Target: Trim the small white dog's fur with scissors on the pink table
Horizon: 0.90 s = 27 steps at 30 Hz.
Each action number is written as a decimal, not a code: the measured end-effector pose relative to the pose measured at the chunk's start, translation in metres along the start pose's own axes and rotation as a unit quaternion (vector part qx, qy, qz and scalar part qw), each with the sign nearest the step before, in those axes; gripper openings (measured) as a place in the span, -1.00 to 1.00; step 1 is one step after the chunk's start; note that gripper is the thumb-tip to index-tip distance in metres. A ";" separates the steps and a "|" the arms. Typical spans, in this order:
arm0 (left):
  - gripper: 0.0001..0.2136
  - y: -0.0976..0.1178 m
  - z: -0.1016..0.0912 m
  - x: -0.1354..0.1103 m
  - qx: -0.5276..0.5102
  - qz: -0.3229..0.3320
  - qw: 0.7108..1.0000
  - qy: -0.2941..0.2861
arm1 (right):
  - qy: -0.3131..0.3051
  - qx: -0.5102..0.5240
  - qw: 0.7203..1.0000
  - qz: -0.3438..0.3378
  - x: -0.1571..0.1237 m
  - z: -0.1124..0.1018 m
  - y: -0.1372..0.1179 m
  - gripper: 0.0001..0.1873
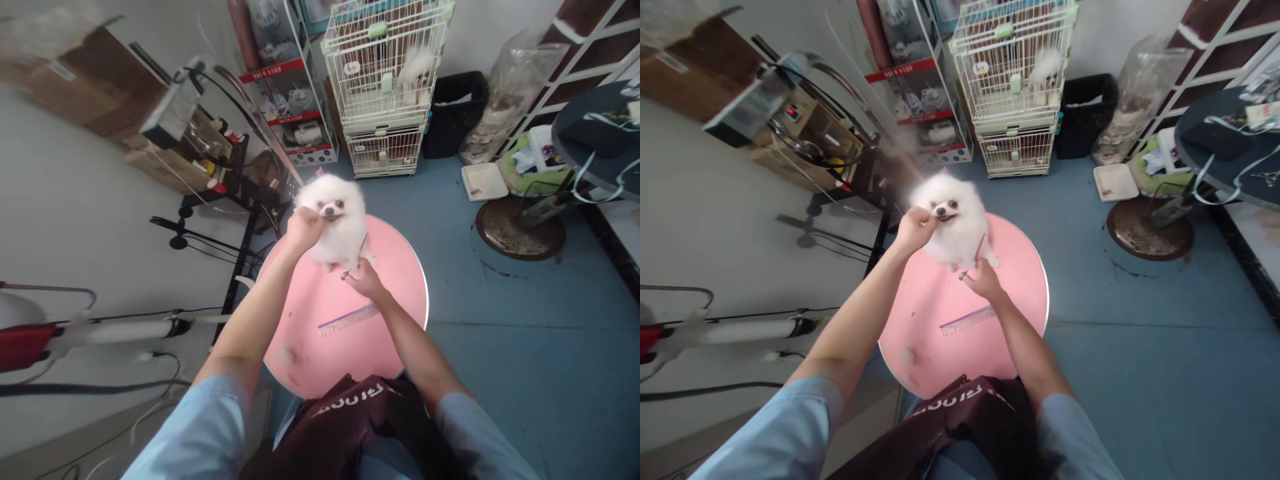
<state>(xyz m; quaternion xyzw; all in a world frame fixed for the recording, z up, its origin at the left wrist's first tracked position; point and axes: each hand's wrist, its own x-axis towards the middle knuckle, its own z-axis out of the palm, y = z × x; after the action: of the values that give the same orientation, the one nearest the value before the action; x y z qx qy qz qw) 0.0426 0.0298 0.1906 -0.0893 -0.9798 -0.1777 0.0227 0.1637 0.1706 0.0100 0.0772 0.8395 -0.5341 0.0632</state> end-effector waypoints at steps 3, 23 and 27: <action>-0.68 0.001 0.000 0.001 0.010 0.003 1.000 -0.005 | 0.021 -0.011 1.000 0.010 -0.007 0.023 0.002 -0.74; -0.77 0.011 0.002 0.012 0.085 0.117 0.987 -0.073 | 0.122 -0.183 0.972 0.078 -0.030 0.057 -0.048 -0.61; -0.74 0.014 0.003 0.016 0.102 0.138 0.981 -0.088 | 0.127 -0.191 0.964 0.136 -0.037 0.069 -0.061 -0.65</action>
<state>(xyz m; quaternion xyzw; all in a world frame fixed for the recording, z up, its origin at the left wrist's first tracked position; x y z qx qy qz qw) 0.0295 0.0465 0.1941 -0.2366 -0.9691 -0.0632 -0.0304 0.1896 0.0802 0.0422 0.2443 0.9086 -0.3362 0.0417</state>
